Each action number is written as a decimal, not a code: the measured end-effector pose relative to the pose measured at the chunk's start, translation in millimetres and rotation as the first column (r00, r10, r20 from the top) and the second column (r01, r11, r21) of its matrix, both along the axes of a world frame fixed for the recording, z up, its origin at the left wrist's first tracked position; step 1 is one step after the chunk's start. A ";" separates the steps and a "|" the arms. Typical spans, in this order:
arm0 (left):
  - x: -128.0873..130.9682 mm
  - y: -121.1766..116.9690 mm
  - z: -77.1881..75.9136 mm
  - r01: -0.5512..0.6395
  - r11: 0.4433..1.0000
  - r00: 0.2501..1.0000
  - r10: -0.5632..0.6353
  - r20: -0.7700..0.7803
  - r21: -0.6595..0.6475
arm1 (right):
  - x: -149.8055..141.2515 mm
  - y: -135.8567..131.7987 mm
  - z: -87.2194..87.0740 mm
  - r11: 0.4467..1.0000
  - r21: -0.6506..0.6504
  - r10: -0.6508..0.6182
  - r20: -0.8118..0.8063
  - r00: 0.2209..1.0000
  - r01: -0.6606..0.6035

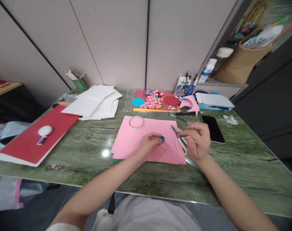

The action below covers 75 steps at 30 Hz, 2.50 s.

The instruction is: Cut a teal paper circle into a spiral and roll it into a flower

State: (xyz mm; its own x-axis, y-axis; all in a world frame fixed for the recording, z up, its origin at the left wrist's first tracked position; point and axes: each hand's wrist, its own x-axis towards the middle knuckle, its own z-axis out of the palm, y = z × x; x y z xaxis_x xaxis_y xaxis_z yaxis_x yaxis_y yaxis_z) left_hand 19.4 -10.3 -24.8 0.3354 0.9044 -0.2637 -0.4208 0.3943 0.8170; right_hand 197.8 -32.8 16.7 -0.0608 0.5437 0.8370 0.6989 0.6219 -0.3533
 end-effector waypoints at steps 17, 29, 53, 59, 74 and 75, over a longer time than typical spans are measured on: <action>-5.5 -2.3 14.5 0.013 0.987 0.994 0.004 -0.109 0.161 | -29.6 11.6 -10.2 0.436 -0.777 0.116 -0.451 0.885 -0.454; -6.4 -1.3 15.3 0.022 0.976 0.980 0.022 -0.195 0.217 | -29.8 10.2 -8.0 0.366 -0.766 0.059 -0.547 0.835 -0.528; -6.4 3.8 16.6 -0.053 0.999 0.998 0.053 0.040 0.006 | -24.8 14.8 -12.6 0.386 -0.767 0.094 -0.521 0.848 -0.514; -8.5 3.6 21.0 -0.062 0.997 0.997 0.064 -0.045 0.046 | -26.3 14.5 -12.1 0.405 -0.784 0.097 -0.475 0.875 -0.471; -10.4 0.7 25.9 -0.034 0.984 0.999 0.041 -0.036 0.172 | -25.2 16.0 -13.6 0.408 -0.779 0.140 -0.462 0.876 -0.476; -10.2 0.6 26.5 -0.036 0.983 0.998 0.043 -0.038 0.179 | -25.1 15.9 -13.3 0.410 -0.779 0.140 -0.460 0.877 -0.474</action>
